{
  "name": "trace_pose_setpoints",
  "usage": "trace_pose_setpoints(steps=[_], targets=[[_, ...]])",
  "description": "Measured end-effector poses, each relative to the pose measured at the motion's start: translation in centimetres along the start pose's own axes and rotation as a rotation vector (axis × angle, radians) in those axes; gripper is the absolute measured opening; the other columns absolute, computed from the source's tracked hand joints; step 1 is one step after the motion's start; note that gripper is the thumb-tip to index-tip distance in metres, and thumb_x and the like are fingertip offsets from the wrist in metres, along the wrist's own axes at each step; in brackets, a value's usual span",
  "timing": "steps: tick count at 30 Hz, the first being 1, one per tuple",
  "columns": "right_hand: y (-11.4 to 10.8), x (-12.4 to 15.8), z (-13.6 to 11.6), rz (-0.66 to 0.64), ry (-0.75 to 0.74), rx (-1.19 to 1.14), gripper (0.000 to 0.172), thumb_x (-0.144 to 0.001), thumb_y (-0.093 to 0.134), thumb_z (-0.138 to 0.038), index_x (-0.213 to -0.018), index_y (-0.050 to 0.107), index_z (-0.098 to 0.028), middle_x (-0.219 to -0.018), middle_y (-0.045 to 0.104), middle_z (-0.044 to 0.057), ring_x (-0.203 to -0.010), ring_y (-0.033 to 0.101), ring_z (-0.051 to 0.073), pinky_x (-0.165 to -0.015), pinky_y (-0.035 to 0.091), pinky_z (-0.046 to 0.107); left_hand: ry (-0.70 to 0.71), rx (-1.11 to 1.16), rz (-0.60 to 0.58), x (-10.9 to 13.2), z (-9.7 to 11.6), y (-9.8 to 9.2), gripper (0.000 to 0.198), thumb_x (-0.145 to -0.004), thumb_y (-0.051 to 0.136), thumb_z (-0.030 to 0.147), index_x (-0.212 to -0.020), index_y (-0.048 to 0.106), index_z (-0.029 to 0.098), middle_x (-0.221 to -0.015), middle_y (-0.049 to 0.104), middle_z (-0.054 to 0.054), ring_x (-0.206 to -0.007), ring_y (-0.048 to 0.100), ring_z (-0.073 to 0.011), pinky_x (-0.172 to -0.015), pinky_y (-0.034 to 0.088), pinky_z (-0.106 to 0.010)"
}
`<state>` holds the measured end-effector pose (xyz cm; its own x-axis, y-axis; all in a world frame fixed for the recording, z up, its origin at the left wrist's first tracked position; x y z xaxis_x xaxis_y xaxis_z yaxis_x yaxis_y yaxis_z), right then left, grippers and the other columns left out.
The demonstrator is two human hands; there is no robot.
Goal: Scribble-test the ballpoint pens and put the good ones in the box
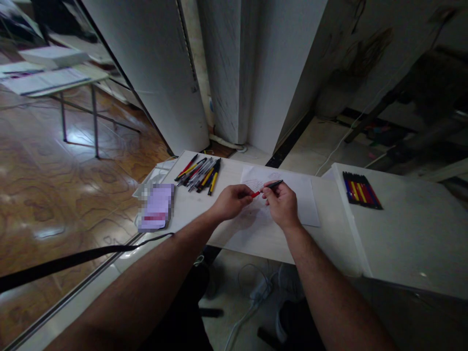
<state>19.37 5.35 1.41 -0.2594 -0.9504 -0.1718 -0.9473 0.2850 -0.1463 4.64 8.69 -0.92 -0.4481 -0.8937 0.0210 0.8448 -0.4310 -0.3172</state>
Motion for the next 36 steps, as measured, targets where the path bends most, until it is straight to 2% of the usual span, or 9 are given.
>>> trace_pose_setpoints(steps=[8, 12, 17, 24, 32, 36], targets=[[0.4, 0.0, 0.5, -0.014, 0.061, -0.172, 0.023, -0.077, 0.066, -0.037, -0.089, 0.062, -0.018, -0.077, 0.07, 0.003, -0.06, 0.06, 0.012, -0.048, 0.046, 0.021, -0.038, 0.006, 0.001, 0.1, 0.0, -0.1, 0.02, -0.075, 0.063, 0.029, -0.084, 0.067, 0.012, -0.066, 0.061, -0.001, -0.058, 0.05, -0.0108, -0.055, 0.036, -0.022], [0.3, 0.1, 0.7, -0.004, 0.073, -0.128, 0.024, -0.077, 0.066, -0.037, -0.09, 0.063, -0.018, -0.076, 0.069, 0.003, -0.061, 0.06, 0.013, -0.047, 0.045, 0.021, -0.018, -0.016, 0.0, 0.1, 0.2, -0.1, 0.019, -0.075, 0.063, 0.029, -0.083, 0.068, 0.013, -0.067, 0.062, -0.001, -0.059, 0.051, -0.0112, -0.055, 0.037, -0.022], [0.8, 0.2, 1.0, -0.056, 0.09, -0.054, 0.023, -0.074, 0.068, -0.038, -0.085, 0.068, -0.018, -0.068, 0.065, 0.001, -0.053, 0.054, 0.011, -0.045, 0.044, 0.022, -0.001, -0.034, 0.007, 0.1, 0.6, -0.2, 0.018, -0.075, 0.063, 0.027, -0.083, 0.069, 0.012, -0.07, 0.064, -0.002, -0.061, 0.053, -0.0119, -0.056, 0.039, -0.023], [0.7, 0.1, 1.4, -0.069, 0.152, -0.171, 0.031, -0.072, 0.071, -0.04, -0.091, 0.071, -0.016, -0.064, 0.061, -0.001, -0.049, 0.051, 0.01, -0.043, 0.041, 0.023, -0.001, -0.034, 0.0, 0.1, 0.4, -0.2, 0.021, -0.076, 0.063, 0.03, -0.086, 0.07, 0.013, -0.071, 0.066, -0.003, -0.062, 0.055, -0.0126, -0.057, 0.04, -0.023], [0.7, 0.1, 1.4, -0.067, 0.153, -0.183, 0.028, -0.072, 0.071, -0.036, -0.091, 0.071, -0.016, -0.062, 0.06, -0.003, -0.047, 0.05, 0.009, -0.043, 0.04, 0.023, 0.01, -0.045, -0.007, 0.1, 0.3, -0.1, 0.02, -0.077, 0.062, 0.029, -0.086, 0.069, 0.013, -0.072, 0.066, -0.003, -0.063, 0.055, -0.0127, -0.058, 0.04, -0.023], [0.5, 0.0, 1.5, -0.034, 0.169, -0.22, 0.027, -0.069, 0.072, -0.035, -0.089, 0.069, -0.016, -0.067, 0.065, 0.001, -0.056, 0.057, 0.012, -0.045, 0.043, 0.023, 0.007, -0.035, -0.011, 0.1, 0.3, -0.1, 0.021, -0.077, 0.062, 0.03, -0.087, 0.07, 0.013, -0.073, 0.066, -0.003, -0.063, 0.055, -0.0126, -0.058, 0.041, -0.023]])
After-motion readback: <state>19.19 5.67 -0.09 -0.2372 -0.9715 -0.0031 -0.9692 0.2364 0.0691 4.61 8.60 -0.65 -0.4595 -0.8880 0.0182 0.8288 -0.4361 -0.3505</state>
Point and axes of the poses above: each hand's wrist, its own x-axis away from the middle knuckle, its own y-axis out of the palm, z = x × y, the point moved 10 cm from there along -x, towards the middle knuckle
